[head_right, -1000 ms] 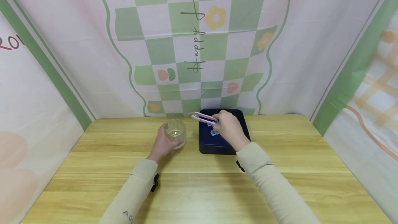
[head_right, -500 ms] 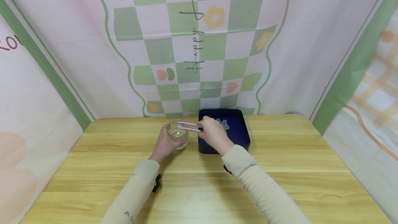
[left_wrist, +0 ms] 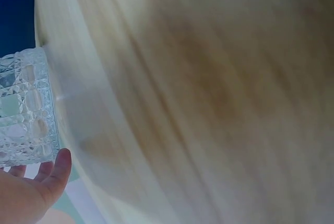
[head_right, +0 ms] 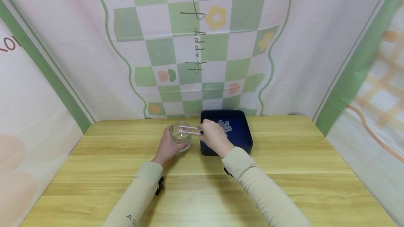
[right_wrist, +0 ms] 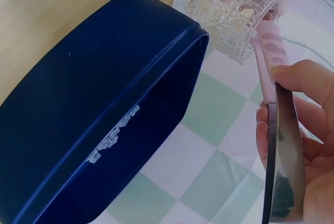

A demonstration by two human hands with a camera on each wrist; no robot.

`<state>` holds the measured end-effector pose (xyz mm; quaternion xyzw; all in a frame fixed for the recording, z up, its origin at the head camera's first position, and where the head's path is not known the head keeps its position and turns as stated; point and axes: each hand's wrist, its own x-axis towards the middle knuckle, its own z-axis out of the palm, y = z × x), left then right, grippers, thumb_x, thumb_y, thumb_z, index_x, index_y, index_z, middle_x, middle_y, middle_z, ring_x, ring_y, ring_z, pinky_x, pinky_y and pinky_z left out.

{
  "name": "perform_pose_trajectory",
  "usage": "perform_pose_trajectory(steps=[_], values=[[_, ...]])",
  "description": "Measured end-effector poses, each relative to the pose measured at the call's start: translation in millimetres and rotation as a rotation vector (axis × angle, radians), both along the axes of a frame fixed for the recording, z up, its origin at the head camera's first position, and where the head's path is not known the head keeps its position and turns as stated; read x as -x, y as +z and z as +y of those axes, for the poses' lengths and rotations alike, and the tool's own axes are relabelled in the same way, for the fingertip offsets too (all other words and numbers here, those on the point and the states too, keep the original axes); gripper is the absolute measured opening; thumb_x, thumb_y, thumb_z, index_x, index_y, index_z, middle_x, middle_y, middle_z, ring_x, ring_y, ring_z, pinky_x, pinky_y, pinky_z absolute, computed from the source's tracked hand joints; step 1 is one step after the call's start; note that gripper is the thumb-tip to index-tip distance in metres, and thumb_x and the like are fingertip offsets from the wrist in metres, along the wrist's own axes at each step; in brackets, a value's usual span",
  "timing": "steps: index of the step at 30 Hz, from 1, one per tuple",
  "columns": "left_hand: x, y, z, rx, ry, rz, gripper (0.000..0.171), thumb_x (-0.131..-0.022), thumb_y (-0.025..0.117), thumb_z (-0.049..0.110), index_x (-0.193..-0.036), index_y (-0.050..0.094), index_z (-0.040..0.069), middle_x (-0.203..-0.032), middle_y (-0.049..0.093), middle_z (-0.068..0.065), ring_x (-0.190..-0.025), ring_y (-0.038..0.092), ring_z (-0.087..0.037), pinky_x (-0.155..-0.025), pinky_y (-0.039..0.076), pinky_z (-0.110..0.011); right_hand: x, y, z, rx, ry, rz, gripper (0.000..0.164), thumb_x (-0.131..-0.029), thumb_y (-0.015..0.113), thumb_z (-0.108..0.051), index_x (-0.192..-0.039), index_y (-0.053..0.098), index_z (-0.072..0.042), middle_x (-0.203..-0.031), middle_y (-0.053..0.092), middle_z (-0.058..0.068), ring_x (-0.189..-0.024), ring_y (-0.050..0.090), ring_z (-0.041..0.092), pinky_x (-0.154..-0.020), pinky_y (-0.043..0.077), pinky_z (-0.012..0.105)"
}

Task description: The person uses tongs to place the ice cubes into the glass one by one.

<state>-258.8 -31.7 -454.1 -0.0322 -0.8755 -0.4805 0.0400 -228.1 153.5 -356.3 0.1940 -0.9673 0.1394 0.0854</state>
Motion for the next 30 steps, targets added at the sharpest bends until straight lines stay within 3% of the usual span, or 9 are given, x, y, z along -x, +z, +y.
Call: perform_pose_trajectory(steps=[19,30], values=[[-0.2,-1.5,-0.7,0.023,-0.001,-0.011,0.097,-0.069,0.085,0.029,-0.145,0.029,0.008,-0.141,0.044,-0.017,-0.13,0.043,-0.038,-0.107,0.041,-0.055,-1.5,-0.4,-1.2,-0.001,-0.002,-0.033,0.032,-0.079,0.075,-0.01,-0.11,0.07,-0.002,-0.096,0.066,0.012,-0.083,0.066,0.025,-0.074,0.057,0.036],[-1.4,0.3,-0.8,0.037,0.008,-0.016,0.097,-0.069,0.085,0.031,-0.145,0.029,0.008,-0.142,0.044,-0.016,-0.13,0.043,-0.037,-0.107,0.041,-0.056,0.8,4.3,0.8,0.039,0.007,-0.004,0.041,-0.078,0.076,-0.01,-0.116,0.067,-0.001,-0.102,0.065,0.012,-0.089,0.066,0.025,-0.074,0.058,0.035]])
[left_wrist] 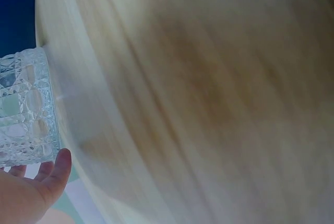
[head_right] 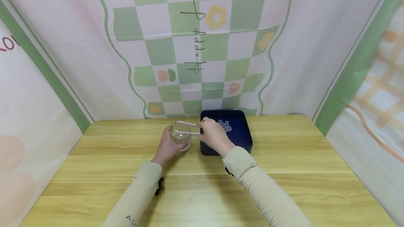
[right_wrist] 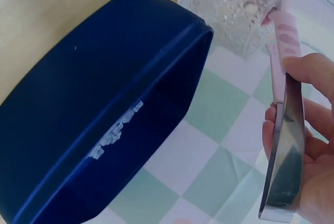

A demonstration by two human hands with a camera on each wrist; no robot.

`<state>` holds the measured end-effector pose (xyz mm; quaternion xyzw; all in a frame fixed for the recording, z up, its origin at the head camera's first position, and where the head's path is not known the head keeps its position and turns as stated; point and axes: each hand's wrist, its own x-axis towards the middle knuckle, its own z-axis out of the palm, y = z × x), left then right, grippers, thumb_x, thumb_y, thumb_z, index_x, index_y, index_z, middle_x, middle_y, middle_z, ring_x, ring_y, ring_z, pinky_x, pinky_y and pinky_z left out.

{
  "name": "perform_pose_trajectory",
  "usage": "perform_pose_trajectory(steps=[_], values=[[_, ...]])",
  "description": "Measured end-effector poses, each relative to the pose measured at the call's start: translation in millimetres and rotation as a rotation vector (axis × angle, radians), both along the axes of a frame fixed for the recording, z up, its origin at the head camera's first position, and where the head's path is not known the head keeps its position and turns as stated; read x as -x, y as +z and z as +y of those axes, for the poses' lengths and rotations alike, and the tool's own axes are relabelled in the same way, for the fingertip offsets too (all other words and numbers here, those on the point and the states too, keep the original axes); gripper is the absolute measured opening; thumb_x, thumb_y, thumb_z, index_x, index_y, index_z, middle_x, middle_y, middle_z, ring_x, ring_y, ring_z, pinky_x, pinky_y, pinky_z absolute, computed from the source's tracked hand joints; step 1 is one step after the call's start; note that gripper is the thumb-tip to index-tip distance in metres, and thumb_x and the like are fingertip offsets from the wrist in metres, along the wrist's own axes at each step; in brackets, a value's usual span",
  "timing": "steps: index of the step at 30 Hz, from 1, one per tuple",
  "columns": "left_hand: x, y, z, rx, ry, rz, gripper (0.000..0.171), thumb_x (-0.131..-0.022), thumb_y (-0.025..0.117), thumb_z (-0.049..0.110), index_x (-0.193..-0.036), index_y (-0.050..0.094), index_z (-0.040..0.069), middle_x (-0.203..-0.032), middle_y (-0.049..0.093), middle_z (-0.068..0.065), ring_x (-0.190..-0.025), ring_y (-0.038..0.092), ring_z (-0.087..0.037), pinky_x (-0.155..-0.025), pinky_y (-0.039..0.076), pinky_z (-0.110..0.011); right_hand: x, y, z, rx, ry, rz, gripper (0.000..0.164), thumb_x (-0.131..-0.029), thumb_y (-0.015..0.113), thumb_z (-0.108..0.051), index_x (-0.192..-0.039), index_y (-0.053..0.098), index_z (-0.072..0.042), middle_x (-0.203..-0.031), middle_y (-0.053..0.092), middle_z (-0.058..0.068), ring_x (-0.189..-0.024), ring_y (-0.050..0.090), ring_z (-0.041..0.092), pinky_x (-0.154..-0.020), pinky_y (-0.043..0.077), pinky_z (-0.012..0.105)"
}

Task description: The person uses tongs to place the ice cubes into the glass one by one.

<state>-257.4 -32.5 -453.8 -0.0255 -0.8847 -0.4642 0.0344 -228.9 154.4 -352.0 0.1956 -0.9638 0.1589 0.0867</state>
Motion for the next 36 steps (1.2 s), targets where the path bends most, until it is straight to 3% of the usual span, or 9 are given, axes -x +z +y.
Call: perform_pose_trajectory(steps=[8,14,18,27,36], values=[[1.1,-1.4,0,-0.018,0.005,-0.002,0.099,-0.067,0.086,0.03,-0.145,0.029,0.008,-0.141,0.044,-0.016,-0.13,0.043,-0.038,-0.107,0.04,-0.057,8.4,16.4,15,0.056,-0.081,-0.002,0.046,-0.08,0.075,-0.013,-0.122,0.063,-0.001,-0.108,0.065,0.016,-0.086,0.063,0.025,-0.073,0.055,0.038],[1.9,-3.2,0,-0.013,0.006,-0.006,0.1,-0.066,0.086,0.031,-0.145,0.029,0.008,-0.14,0.045,-0.016,-0.129,0.045,-0.038,-0.103,0.043,-0.059,15.9,23.1,38,0.07,-0.137,0.044,0.045,-0.08,0.072,-0.01,-0.121,0.062,0.004,-0.112,0.063,0.022,-0.096,0.063,0.035,-0.082,0.054,0.048],[2.4,-3.6,0,-0.013,0.003,-0.002,0.099,-0.067,0.086,0.031,-0.145,0.029,0.008,-0.14,0.045,-0.017,-0.129,0.045,-0.038,-0.104,0.043,-0.058,21.4,19.3,56,0.089,-0.19,0.062,0.044,-0.078,0.069,-0.005,-0.119,0.062,0.008,-0.109,0.063,0.027,-0.098,0.061,0.041,-0.086,0.051,0.052],[2.1,-3.0,0,-0.017,-0.006,0.006,0.098,-0.067,0.085,0.03,-0.145,0.029,0.009,-0.14,0.045,-0.017,-0.13,0.045,-0.038,-0.104,0.043,-0.057,23.6,3.7,91,0.12,-0.385,-0.02,0.035,-0.074,0.067,-0.004,-0.107,0.067,0.006,-0.101,0.067,0.027,-0.081,0.063,0.039,-0.068,0.051,0.051],[1.8,-3.6,-1,0.0,0.0,0.013,0.097,-0.069,0.085,0.031,-0.145,0.028,0.008,-0.14,0.045,-0.016,-0.128,0.044,-0.039,-0.103,0.044,-0.057,21.7,-13.3,110,0.066,-0.423,-0.053,0.034,-0.077,0.068,-0.005,-0.107,0.065,0.01,-0.106,0.065,0.031,-0.094,0.062,0.045,-0.077,0.052,0.055]])
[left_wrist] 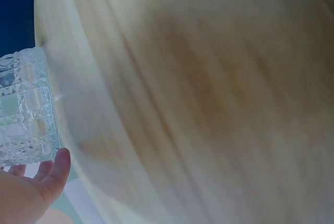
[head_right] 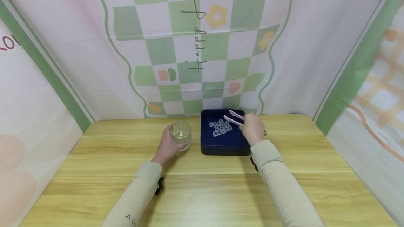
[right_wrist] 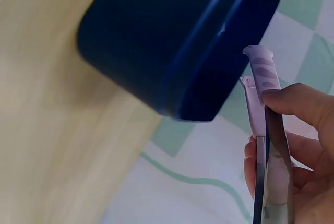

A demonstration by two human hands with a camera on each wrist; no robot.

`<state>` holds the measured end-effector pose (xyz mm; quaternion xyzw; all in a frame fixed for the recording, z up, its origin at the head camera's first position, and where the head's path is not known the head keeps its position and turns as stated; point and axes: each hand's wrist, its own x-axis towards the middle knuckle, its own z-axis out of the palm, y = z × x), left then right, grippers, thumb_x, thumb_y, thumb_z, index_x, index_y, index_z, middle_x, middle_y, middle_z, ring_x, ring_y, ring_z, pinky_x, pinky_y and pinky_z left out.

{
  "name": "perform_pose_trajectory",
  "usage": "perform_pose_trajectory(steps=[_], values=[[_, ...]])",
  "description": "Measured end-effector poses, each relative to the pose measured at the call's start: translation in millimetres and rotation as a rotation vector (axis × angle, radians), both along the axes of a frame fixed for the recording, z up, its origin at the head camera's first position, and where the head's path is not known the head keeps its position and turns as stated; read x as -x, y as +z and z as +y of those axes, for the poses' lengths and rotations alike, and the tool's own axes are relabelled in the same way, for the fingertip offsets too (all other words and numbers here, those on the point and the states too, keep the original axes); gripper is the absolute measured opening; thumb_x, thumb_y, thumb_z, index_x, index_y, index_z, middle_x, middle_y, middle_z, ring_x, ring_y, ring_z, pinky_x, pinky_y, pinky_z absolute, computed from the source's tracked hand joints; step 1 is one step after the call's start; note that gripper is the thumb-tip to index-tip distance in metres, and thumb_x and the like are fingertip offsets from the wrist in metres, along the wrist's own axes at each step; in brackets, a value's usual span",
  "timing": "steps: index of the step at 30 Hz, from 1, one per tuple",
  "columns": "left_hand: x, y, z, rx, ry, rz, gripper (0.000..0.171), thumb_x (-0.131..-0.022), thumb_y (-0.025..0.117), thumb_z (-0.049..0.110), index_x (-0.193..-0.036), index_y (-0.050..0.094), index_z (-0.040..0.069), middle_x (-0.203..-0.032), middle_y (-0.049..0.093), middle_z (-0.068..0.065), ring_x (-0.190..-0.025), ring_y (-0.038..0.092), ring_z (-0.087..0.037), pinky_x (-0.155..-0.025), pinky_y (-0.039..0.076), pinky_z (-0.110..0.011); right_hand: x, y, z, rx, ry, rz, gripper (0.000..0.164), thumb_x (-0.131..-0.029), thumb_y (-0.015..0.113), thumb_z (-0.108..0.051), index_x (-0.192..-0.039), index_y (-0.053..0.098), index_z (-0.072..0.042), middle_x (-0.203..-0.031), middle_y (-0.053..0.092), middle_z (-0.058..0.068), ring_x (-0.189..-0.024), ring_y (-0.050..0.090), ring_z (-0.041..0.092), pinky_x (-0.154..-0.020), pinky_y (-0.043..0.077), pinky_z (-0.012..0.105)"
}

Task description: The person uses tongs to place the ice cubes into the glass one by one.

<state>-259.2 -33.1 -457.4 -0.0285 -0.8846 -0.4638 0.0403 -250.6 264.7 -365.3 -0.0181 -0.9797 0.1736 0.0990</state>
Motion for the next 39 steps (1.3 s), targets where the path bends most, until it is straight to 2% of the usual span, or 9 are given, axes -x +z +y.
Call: perform_pose_trajectory(steps=[8,16,23,35,39], values=[[0.5,-0.7,0,-0.009,0.003,-0.018,0.098,-0.068,0.085,0.032,-0.145,0.028,0.01,-0.141,0.044,-0.016,-0.13,0.044,-0.039,-0.103,0.043,-0.058,-3.6,-10.7,7,-0.04,-0.006,0.0,0.021,-0.075,0.071,-0.004,-0.091,0.067,0.008,-0.086,0.067,0.026,-0.076,0.062,0.04,-0.064,0.051,0.051],[0.3,-0.3,0,-0.015,0.007,-0.028,0.099,-0.069,0.084,0.032,-0.146,0.027,0.011,-0.142,0.043,-0.015,-0.13,0.043,-0.039,-0.103,0.043,-0.058,-3.2,-16.6,7,-0.043,-0.007,-0.027,0.018,-0.076,0.07,-0.004,-0.089,0.068,0.008,-0.082,0.066,0.024,-0.069,0.061,0.035,-0.058,0.05,0.046],[-0.3,0.6,0,-0.014,0.009,-0.031,0.098,-0.069,0.084,0.031,-0.146,0.026,0.011,-0.142,0.043,-0.016,-0.13,0.043,-0.04,-0.102,0.043,-0.059,-4.8,-15.2,5,-0.044,0.0,-0.033,0.019,-0.075,0.069,-0.005,-0.089,0.068,0.008,-0.08,0.066,0.024,-0.068,0.06,0.035,-0.056,0.049,0.045],[-0.7,-0.3,0,-0.017,0.007,-0.018,0.098,-0.069,0.084,0.031,-0.145,0.027,0.01,-0.141,0.043,-0.017,-0.129,0.043,-0.041,-0.102,0.044,-0.06,-5.1,-12.3,2,-0.083,0.027,-0.07,0.008,-0.076,0.067,-0.005,-0.076,0.065,0.003,-0.073,0.064,0.019,-0.062,0.057,0.029,-0.052,0.047,0.041],[-0.5,-0.8,0,-0.015,0.007,-0.015,0.097,-0.07,0.084,0.032,-0.146,0.027,0.009,-0.141,0.043,-0.017,-0.13,0.042,-0.04,-0.102,0.044,-0.059,-6.0,-10.7,2,-0.089,0.02,-0.083,0.009,-0.076,0.067,-0.005,-0.077,0.065,0.004,-0.074,0.064,0.019,-0.063,0.057,0.03,-0.054,0.047,0.042]])
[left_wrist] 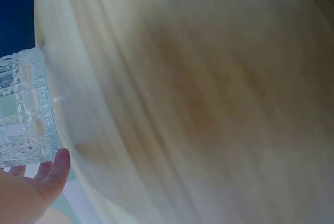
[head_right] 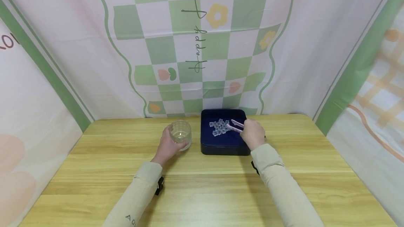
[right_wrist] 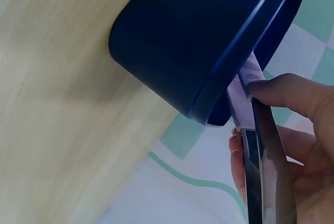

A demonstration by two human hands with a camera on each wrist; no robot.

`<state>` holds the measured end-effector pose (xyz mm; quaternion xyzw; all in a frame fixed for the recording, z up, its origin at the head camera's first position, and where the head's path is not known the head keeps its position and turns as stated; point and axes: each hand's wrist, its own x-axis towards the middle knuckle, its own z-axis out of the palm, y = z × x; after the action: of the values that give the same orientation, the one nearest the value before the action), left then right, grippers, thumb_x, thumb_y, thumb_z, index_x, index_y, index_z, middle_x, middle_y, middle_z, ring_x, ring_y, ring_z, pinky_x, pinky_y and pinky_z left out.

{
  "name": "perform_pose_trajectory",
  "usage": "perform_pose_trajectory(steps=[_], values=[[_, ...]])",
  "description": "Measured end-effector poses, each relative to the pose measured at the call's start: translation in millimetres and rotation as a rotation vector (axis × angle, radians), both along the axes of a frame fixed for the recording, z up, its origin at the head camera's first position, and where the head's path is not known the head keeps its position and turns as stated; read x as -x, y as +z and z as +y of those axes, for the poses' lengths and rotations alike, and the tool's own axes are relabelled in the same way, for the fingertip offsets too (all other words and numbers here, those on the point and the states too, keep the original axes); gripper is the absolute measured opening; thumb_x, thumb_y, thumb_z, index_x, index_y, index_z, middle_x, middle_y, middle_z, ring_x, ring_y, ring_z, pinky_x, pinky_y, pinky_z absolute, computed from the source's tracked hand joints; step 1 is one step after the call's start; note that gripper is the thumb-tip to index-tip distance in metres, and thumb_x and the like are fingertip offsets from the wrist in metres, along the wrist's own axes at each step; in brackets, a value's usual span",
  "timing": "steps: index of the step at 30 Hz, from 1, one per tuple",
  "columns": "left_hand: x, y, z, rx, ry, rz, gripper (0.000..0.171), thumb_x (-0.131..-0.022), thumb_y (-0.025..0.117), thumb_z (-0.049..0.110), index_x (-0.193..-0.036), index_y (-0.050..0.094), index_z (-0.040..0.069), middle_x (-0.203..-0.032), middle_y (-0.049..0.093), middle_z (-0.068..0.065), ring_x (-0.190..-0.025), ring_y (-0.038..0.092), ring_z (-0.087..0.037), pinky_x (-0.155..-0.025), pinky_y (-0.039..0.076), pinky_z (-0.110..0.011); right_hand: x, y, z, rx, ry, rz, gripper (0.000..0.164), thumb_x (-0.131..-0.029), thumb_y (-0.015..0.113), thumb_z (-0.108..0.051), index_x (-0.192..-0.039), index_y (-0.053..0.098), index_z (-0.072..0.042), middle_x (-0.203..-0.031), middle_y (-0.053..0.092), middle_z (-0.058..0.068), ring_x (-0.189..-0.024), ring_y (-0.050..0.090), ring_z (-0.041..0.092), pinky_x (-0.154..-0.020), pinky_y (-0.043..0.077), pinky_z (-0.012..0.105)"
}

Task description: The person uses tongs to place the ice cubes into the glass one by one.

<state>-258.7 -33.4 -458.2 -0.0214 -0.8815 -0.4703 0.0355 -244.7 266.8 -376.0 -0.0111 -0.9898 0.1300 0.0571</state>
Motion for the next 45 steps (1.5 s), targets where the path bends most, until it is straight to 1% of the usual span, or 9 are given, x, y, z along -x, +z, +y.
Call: perform_pose_trajectory(steps=[3,8,10,19,26,33,37,45], values=[[0.2,0.2,0,0.001,-0.001,0.003,0.097,-0.07,0.083,0.032,-0.146,0.027,0.009,-0.142,0.043,-0.017,-0.13,0.042,-0.04,-0.103,0.043,-0.059,-0.8,1.2,0,-0.001,0.001,-0.006,0.01,-0.075,0.068,-0.006,-0.077,0.065,0.004,-0.073,0.064,0.018,-0.063,0.057,0.029,-0.053,0.047,0.041],[0.2,1.1,0,0.007,-0.007,0.01,0.097,-0.07,0.083,0.031,-0.146,0.027,0.009,-0.142,0.043,-0.017,-0.13,0.042,-0.04,-0.104,0.042,-0.058,-2.5,2.3,0,0.003,0.005,-0.027,0.011,-0.074,0.067,-0.006,-0.068,0.062,0.001,-0.066,0.06,0.014,-0.059,0.053,0.026,-0.049,0.043,0.036],[-0.3,1.8,0,0.005,-0.007,0.013,0.097,-0.07,0.083,0.031,-0.145,0.027,0.008,-0.142,0.043,-0.017,-0.13,0.042,-0.04,-0.104,0.043,-0.058,-2.9,1.6,0,-0.001,0.007,-0.032,0.011,-0.074,0.067,-0.006,-0.066,0.061,0.0,-0.066,0.06,0.014,-0.059,0.053,0.026,-0.048,0.043,0.036],[-1.8,3.3,0,0.003,-0.003,-0.005,0.098,-0.071,0.083,0.032,-0.146,0.026,0.008,-0.142,0.042,-0.017,-0.129,0.043,-0.041,-0.103,0.043,-0.059,-1.2,-2.2,-1,-0.003,-0.002,-0.049,0.013,-0.08,0.067,-0.006,-0.071,0.06,0.001,-0.072,0.062,0.018,-0.061,0.055,0.027,-0.049,0.044,0.037],[0.5,1.3,1,0.017,0.004,-0.012,0.098,-0.071,0.083,0.033,-0.146,0.025,0.009,-0.142,0.041,-0.017,-0.13,0.042,-0.04,-0.103,0.044,-0.058,-1.6,-2.1,-3,-0.012,-0.004,-0.049,0.016,-0.08,0.067,-0.006,-0.068,0.057,0.0,-0.071,0.061,0.017,-0.061,0.055,0.028,-0.049,0.043,0.037],[0.2,1.2,0,0.007,0.004,-0.01,0.098,-0.071,0.083,0.033,-0.146,0.025,0.009,-0.142,0.041,-0.017,-0.13,0.042,-0.04,-0.103,0.043,-0.059,1.0,-5.9,-2,-0.038,-0.01,-0.058,0.017,-0.079,0.069,-0.01,-0.068,0.061,0.0,-0.068,0.061,0.015,-0.06,0.056,0.027,-0.05,0.046,0.039],[-0.8,2.5,0,0.004,0.005,-0.011,0.098,-0.07,0.083,0.033,-0.146,0.025,0.009,-0.142,0.041,-0.017,-0.13,0.042,-0.04,-0.103,0.043,-0.059,1.6,-9.2,-2,-0.042,-0.008,-0.05,0.017,-0.08,0.068,-0.009,-0.069,0.058,0.001,-0.07,0.061,0.017,-0.062,0.057,0.029,-0.051,0.047,0.041],[-1.8,3.0,1,0.006,0.005,-0.009,0.098,-0.071,0.083,0.032,-0.146,0.025,0.008,-0.142,0.042,-0.018,-0.129,0.043,-0.04,-0.102,0.044,-0.059,0.0,-7.9,-3,-0.059,-0.006,-0.043,0.015,-0.08,0.066,-0.005,-0.071,0.057,0.003,-0.075,0.063,0.022,-0.064,0.059,0.032,-0.051,0.048,0.043]])
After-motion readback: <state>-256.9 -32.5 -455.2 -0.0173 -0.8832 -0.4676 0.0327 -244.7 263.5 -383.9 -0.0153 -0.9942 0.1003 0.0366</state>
